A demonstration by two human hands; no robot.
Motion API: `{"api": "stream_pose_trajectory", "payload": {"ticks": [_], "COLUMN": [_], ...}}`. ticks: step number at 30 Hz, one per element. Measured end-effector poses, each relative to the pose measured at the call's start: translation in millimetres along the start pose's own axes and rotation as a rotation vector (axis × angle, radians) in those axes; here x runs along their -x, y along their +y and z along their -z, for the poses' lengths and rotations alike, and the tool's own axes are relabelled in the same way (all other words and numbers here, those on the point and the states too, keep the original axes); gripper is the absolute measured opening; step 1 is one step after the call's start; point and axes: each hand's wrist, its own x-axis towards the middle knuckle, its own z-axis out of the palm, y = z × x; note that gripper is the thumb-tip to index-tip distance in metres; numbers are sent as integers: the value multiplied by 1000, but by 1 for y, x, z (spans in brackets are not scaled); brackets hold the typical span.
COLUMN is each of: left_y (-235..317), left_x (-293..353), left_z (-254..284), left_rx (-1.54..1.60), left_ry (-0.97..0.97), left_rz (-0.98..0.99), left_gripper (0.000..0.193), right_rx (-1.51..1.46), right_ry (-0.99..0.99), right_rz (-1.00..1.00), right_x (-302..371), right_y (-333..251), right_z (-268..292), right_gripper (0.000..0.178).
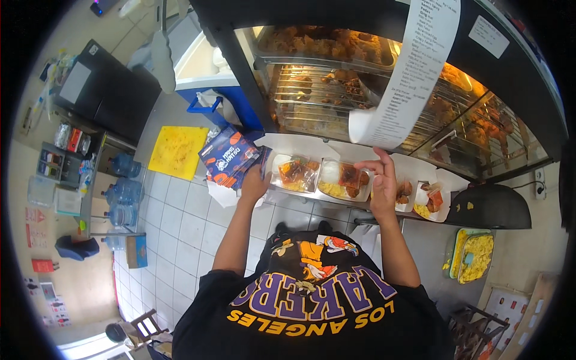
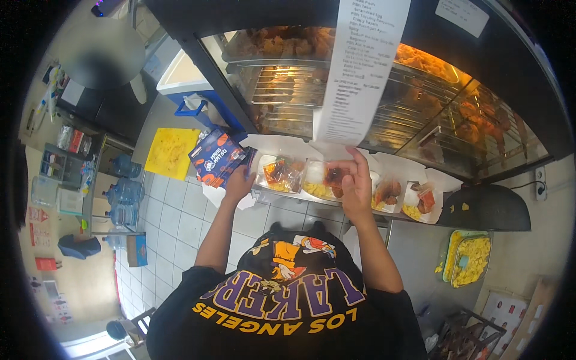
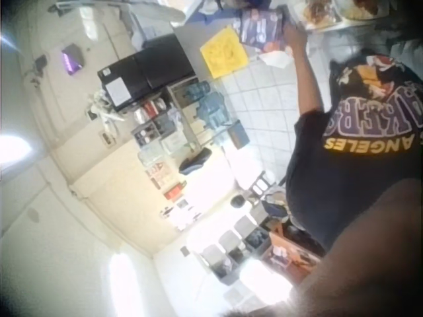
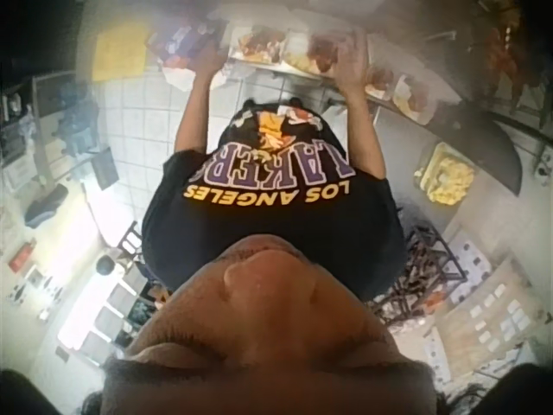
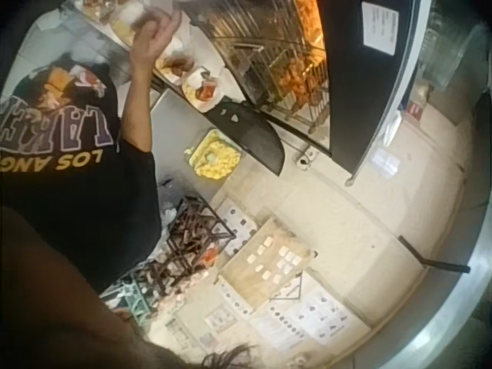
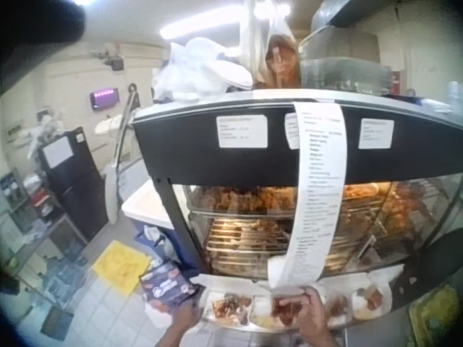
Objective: The person scoops scrambled eggs from a container into several white styrofoam boxes containing fried chicken. They then add green vegetables and red sauce packets to the boxes, close them, and place them on a counter.
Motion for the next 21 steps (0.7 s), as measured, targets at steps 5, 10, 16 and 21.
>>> {"api": "stream_pose_trajectory", "payload": {"ticks": [5,10,16,21], "left_y": [-9,-22,-19,-31], "left_x": [-37,-52,-27,6], "left_z": [-32,-51,-38,-17], "left_rx": [-29,-101,-23,112], "left_ry": [-178,-211,-148,-105], "left_rz": [160,126,47,44], "left_gripper": [47,49,45,40], "right_rx": [156,337,483,436], "right_ry": [140,325,479,489], "right_rz": [-84,-247,-384,-505], "right_x": [35,91,158,176], "right_y": [5,10,42,65], "right_z": [-4,-21,-52,-91], "right_gripper": [56,36,26,25]}}
